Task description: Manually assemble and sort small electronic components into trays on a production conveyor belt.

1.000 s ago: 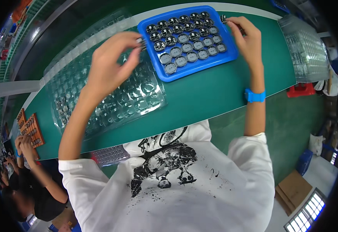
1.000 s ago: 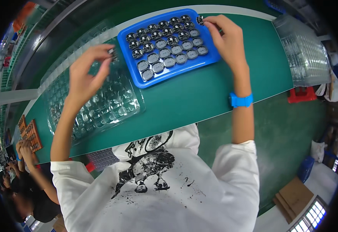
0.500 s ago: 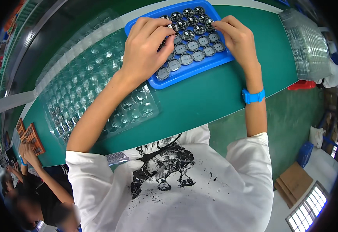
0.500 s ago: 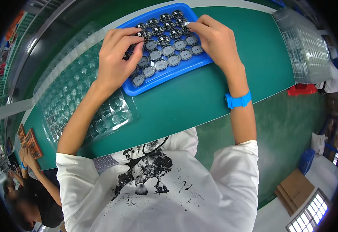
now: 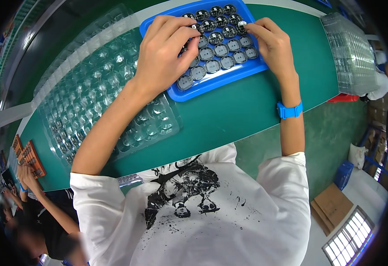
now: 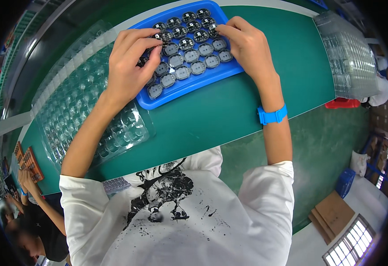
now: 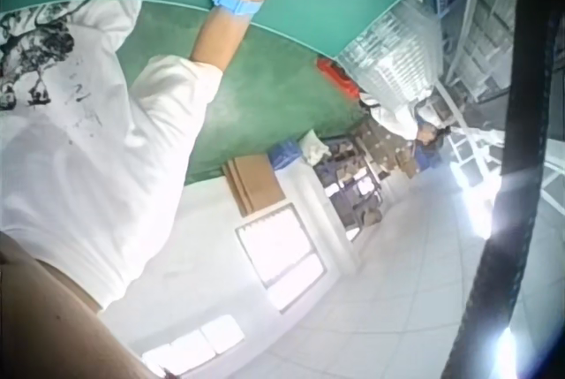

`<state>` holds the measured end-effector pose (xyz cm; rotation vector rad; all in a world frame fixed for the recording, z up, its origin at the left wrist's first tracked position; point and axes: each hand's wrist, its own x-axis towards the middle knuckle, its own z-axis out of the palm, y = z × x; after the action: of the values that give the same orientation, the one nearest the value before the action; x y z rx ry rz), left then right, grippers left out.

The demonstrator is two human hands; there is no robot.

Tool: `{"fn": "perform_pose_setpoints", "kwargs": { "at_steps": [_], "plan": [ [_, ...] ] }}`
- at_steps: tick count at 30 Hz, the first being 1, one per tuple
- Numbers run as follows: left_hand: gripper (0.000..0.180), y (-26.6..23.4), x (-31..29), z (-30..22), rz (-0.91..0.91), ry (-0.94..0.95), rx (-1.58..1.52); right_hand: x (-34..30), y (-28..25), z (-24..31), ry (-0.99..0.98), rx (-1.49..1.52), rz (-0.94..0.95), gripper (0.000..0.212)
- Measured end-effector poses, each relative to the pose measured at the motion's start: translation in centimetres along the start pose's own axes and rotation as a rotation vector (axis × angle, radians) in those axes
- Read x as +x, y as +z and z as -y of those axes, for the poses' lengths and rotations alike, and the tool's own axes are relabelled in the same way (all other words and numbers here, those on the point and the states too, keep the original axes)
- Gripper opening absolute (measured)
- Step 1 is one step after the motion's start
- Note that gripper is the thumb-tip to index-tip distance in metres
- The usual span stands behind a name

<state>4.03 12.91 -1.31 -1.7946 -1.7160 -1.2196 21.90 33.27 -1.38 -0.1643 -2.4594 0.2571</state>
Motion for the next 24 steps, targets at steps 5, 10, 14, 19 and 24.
{"fn": "perform_pose_setpoints", "kwargs": {
  "at_steps": [5,10,14,19,24],
  "plan": [
    [0.018,0.08,-0.18,0.12,0.003,0.000,-0.004,-0.14,0.07,0.01,0.004,0.003,0.005,0.025],
    [0.018,0.01,-0.07,-0.08,-0.003,0.010,0.005,-0.15,-0.07,0.14,0.004,-0.007,0.006,0.025],
    [0.018,0.04,-0.07,-0.05,-0.004,0.013,0.010,0.00,-0.17,0.33,-0.006,-0.032,0.015,0.024],
    [0.017,0.01,-0.08,-0.02,0.010,0.010,0.010,-0.02,-0.11,0.28,-0.011,-0.046,0.017,0.025],
    [0.017,-0.01,-0.09,-0.11,0.019,0.000,0.017,-0.27,0.18,0.28,0.021,-0.015,0.015,0.027]
  ]
}}
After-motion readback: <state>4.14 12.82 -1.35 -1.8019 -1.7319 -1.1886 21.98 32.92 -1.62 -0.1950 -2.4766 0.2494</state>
